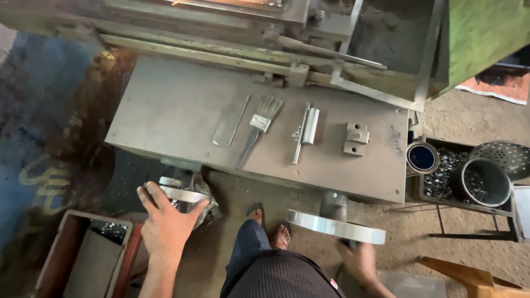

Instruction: The person stands at a grinding machine and turns its handle with one hand while holding two large circular metal discs with the other hand, producing sparks as the machine grinds. They continue turning the handle and repositioning the discs throughout the episode.

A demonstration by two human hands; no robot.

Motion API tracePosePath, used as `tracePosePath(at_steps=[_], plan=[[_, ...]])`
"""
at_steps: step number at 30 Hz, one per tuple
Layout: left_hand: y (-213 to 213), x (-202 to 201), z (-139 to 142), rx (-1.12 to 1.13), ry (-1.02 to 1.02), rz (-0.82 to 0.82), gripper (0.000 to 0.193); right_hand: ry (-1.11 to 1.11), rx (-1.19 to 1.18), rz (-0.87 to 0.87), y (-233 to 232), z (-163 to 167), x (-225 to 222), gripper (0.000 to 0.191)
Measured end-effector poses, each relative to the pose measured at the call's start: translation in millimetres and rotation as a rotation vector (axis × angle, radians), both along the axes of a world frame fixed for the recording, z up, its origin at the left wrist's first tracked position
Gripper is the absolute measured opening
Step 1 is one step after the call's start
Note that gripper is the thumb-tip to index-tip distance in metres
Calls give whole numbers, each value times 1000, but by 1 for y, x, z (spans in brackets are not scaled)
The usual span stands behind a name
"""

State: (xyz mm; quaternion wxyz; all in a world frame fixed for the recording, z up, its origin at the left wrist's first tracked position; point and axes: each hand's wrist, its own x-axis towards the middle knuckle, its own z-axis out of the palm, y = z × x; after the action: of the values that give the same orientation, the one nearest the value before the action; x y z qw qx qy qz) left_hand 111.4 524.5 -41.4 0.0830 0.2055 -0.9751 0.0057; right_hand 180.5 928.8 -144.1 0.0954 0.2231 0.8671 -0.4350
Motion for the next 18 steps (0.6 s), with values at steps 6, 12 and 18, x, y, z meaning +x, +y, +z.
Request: tracePosePath(at_steps=[6,12,18], plan=[[-37,-18,3,124,-30,18,133,55,183,-195,19,28,22,100],[-88,-30,-5,485,-42,-32,109,173,17,-20,13,-11,7,60],[-120,-30,-24,766,-24,53,62,-269,-724,233,-126,-4,-46,45]])
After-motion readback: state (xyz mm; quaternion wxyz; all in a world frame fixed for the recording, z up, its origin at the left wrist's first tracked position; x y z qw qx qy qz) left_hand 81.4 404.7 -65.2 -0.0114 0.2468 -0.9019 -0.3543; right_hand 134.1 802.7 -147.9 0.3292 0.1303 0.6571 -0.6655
